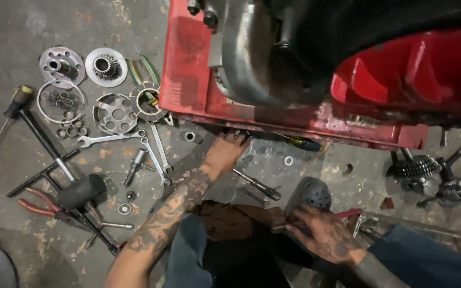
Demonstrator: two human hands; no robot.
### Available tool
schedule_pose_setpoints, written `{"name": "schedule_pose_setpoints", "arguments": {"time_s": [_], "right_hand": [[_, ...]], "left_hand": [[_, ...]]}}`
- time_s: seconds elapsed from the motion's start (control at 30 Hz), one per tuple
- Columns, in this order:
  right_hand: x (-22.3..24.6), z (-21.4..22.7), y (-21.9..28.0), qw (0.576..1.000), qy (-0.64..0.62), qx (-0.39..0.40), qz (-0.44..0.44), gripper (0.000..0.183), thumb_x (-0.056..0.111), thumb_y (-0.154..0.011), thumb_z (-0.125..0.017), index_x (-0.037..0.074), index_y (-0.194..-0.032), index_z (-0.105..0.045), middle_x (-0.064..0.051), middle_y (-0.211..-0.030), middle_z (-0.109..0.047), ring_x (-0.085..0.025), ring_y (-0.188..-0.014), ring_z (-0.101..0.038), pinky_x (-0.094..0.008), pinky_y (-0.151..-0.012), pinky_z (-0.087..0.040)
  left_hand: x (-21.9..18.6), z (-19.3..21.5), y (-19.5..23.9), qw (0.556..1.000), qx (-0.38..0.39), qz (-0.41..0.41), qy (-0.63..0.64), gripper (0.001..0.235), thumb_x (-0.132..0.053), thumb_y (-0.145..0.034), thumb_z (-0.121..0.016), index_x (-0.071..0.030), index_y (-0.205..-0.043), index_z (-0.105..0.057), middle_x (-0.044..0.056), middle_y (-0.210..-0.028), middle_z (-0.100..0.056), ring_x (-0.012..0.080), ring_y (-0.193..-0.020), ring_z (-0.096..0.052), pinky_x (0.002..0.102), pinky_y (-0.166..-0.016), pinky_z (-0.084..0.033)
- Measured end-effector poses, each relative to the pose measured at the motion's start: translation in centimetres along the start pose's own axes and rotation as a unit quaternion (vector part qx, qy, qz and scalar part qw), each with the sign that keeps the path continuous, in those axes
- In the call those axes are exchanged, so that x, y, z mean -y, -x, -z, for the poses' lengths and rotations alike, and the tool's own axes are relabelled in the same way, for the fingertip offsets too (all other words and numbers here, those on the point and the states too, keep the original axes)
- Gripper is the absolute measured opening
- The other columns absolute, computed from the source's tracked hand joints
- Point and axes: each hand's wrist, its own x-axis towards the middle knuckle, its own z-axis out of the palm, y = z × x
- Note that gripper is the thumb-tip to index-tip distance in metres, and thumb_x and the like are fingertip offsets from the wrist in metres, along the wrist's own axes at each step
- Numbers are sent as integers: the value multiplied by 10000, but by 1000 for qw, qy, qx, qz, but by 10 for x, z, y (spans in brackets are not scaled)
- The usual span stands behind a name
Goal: Inspecting and assembling motorcycle clutch plates and engine components
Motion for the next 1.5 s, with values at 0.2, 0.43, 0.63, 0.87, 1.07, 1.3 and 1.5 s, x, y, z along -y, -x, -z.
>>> {"name": "schedule_pose_setpoints", "arguments": {"time_s": [0.2,0.43,0.63,0.87,1.07,1.3,1.5], "right_hand": [[-10,-5,1,1000,-17,1,9,398,445,-904,-648,223,-1234,-649,50,-1142,-757,-209,-871,-779,-342,-727,-629],[-5,-4,0,999,9,-21,28,349,411,-908,-663,198,-1184,-678,9,-1098,-712,-261,-782,-742,-381,-665,-597],[-19,-19,2,997,2,-57,46,398,425,-892,-692,171,-1198,-685,-12,-1228,-707,-248,-803,-768,-344,-675,-614],[-15,-14,0,998,-1,-38,47,342,386,-907,-680,182,-1181,-669,5,-1185,-698,-244,-794,-766,-355,-665,-611],[-12,-9,0,1000,-19,-10,19,319,393,-907,-664,202,-1161,-695,19,-1213,-717,-258,-888,-763,-385,-748,-608],[-12,-8,0,999,38,18,-7,366,462,-922,-600,249,-1215,-650,39,-1205,-683,-265,-883,-734,-404,-748,-595],[-18,-14,1,999,34,17,-11,340,433,-914,-629,235,-1187,-666,13,-1226,-674,-275,-867,-746,-417,-749,-611]], "left_hand": [[2,25,-10,992,128,3,4,709,-86,-817,-607,-123,-1497,-410,166,-1456,-477,372,-1228,-537,505,-956,-515],[2,5,-4,989,146,-1,5,753,-65,-770,-621,-106,-1492,-408,161,-1442,-494,378,-1155,-573,525,-901,-518],[2,-9,3,998,61,-3,-4,624,-146,-778,-624,-129,-1396,-536,136,-1256,-604,342,-930,-641,478,-788,-544],[4,14,7,997,76,-11,8,503,-180,-800,-632,-106,-1296,-597,122,-1222,-624,343,-1013,-609,522,-892,-473],[8,7,8,992,103,24,69,579,-114,-695,-707,-128,-1264,-599,152,-1310,-592,401,-1114,-590,601,-927,-463],[3,13,0,988,141,61,37,871,-211,-633,-788,-93,-1439,-480,211,-1332,-588,398,-1042,-601,562,-874,-486],[6,2,2,988,147,47,17,900,-229,-601,-797,-133,-1443,-495,219,-1325,-584,394,-985,-634,516,-807,-511]]}}
